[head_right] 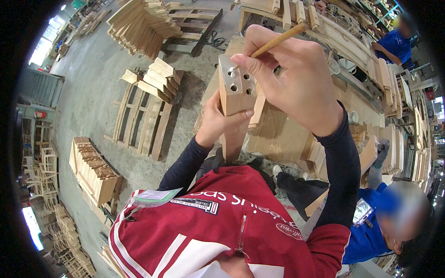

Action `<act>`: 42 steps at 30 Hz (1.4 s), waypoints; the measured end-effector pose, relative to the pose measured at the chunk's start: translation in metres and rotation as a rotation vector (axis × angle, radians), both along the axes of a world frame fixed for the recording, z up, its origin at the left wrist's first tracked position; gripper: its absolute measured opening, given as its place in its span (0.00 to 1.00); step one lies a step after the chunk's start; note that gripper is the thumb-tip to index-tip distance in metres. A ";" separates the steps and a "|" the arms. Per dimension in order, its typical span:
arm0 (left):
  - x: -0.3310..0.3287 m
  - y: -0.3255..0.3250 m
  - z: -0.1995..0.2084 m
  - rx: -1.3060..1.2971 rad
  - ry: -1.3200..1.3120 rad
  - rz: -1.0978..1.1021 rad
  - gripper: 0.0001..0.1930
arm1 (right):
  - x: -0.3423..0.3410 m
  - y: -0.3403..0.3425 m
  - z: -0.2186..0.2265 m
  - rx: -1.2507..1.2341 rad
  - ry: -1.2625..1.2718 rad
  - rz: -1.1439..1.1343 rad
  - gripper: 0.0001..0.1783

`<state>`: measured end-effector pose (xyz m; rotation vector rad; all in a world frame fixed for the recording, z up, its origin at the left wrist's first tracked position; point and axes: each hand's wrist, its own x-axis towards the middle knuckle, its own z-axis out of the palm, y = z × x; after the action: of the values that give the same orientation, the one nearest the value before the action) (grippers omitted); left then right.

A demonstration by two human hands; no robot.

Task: The person applies glue to the holes of wooden pieces using a brush, then places the pieces on a workbench. The person repeats this process with multiple wooden pieces.

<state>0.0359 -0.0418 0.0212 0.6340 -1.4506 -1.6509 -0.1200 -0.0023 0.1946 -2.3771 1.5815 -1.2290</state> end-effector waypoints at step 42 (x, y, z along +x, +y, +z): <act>-0.238 -0.144 -0.007 0.243 0.081 -0.343 0.25 | -0.135 -0.025 -0.185 0.138 -0.829 -0.569 0.24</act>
<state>-0.2023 -0.1859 0.0141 0.4588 -1.3668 -2.1178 -0.2546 -0.0271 0.0099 -1.0625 1.9221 -1.7714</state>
